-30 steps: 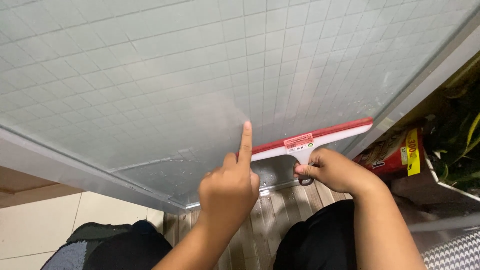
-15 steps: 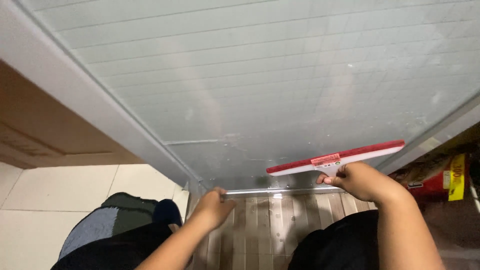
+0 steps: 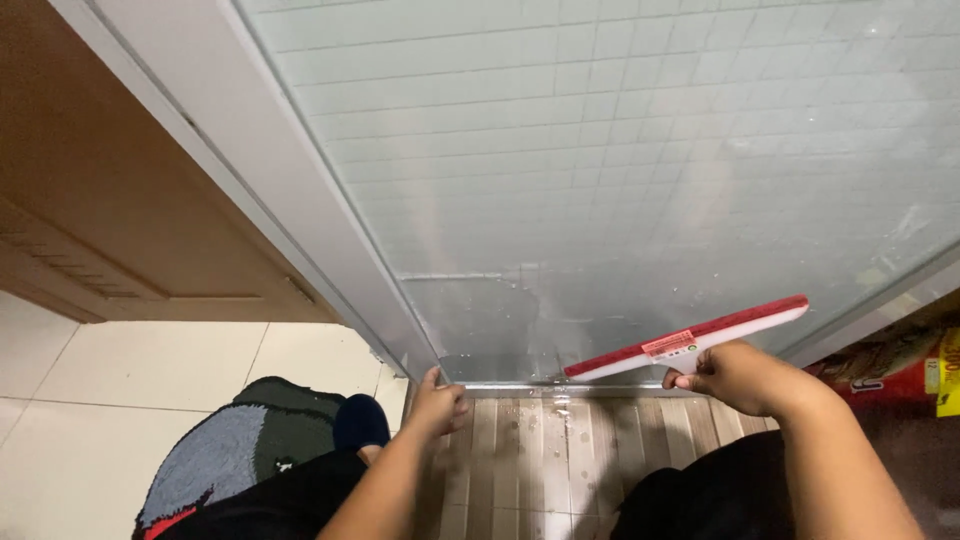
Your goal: Cleaning a glass door surface with a spray bottle and squeegee before applying and smoothing out a frosted vinyl wrap.
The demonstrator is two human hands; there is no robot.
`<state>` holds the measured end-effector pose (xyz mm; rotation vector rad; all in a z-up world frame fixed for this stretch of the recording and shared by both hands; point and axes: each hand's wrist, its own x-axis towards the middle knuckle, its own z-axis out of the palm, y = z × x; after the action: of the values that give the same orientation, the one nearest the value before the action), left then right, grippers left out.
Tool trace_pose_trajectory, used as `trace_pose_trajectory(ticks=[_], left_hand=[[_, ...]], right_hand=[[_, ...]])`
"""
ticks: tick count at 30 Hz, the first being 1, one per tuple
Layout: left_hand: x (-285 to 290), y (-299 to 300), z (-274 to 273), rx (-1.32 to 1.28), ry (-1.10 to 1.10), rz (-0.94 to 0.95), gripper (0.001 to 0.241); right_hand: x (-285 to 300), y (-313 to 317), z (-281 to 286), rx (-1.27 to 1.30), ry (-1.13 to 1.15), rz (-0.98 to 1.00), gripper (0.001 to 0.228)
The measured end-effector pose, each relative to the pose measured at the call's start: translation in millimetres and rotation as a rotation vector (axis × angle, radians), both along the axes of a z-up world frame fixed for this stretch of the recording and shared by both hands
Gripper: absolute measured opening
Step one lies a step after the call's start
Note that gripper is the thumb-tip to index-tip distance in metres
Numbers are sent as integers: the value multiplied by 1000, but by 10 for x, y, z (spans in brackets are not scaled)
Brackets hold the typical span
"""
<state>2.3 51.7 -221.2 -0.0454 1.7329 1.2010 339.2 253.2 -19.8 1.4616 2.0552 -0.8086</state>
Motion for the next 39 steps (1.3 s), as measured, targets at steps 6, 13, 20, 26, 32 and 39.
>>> trace_pose_trajectory(ticks=[6, 13, 20, 26, 32, 39], left_hand=[[140, 119, -201, 128, -144, 309, 74], [287, 271, -66, 281, -156, 521, 69], [381, 294, -85, 340, -186, 571, 73], [369, 241, 71, 393, -252, 573, 73], [331, 215, 8, 316, -170, 576, 53], [377, 215, 197, 204, 81, 592, 30]], right_hand=[[22, 43, -131, 35, 52, -4, 42], [-64, -40, 67, 11, 35, -44, 46], [82, 122, -284, 26, 67, 46, 38], [-40, -28, -38, 19, 19, -4, 43], [9, 49, -223, -9, 100, -31, 33], [6, 39, -173, -40, 149, -68, 28]])
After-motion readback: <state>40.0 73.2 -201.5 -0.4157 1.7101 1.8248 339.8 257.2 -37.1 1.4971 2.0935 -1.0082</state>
